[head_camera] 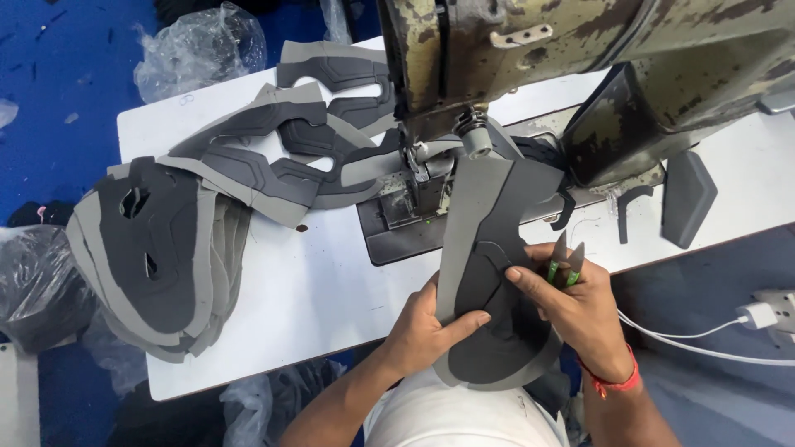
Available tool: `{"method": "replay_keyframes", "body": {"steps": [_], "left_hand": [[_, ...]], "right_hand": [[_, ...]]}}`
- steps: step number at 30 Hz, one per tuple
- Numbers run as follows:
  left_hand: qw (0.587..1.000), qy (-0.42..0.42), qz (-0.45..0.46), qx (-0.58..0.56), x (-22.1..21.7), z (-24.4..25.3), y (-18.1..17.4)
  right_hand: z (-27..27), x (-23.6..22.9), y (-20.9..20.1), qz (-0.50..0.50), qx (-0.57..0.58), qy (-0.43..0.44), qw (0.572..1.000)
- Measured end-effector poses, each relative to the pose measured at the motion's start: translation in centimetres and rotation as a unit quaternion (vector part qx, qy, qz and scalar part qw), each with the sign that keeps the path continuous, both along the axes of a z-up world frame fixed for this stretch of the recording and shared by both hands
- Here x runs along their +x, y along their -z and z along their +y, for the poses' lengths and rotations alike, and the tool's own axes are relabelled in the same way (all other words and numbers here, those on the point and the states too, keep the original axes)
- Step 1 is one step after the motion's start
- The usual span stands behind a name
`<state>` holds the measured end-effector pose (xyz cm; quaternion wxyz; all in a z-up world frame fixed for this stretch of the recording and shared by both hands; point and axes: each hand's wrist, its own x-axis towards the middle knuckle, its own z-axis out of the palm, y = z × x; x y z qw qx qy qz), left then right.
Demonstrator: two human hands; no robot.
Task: Stitching various components of shoe uppers using an industrial sewing machine and trimming threads.
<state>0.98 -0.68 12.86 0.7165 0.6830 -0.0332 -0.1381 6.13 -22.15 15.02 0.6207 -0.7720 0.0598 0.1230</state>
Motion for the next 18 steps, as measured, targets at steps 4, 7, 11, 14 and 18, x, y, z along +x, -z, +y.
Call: {"method": "replay_keyframes", "body": {"steps": [4,7,11,14,18], "left_hand": [[0.998,0.004,-0.008,0.057,0.5,0.4,0.2],[0.999,-0.004,-0.024,0.025,1.4,1.5,0.4],[0.996,-0.043,0.015,0.072,3.2,2.2,-2.3],[0.993,-0.072,-0.01,0.098,3.9,2.3,-3.2],[0.99,-0.085,-0.005,0.112,4.9,2.5,-2.9]], "right_hand": [[0.2,-0.2,0.7,-0.012,-0.002,0.017,1.0],[0.8,-0.5,1.7,-0.081,0.045,-0.008,0.996],[2.6,-0.8,2.5,-0.096,-0.001,0.008,0.995],[3.6,-1.0,3.2,-0.101,0.023,0.002,0.995],[4.5,-1.1,3.8,-0.08,0.05,0.032,0.995]]}}
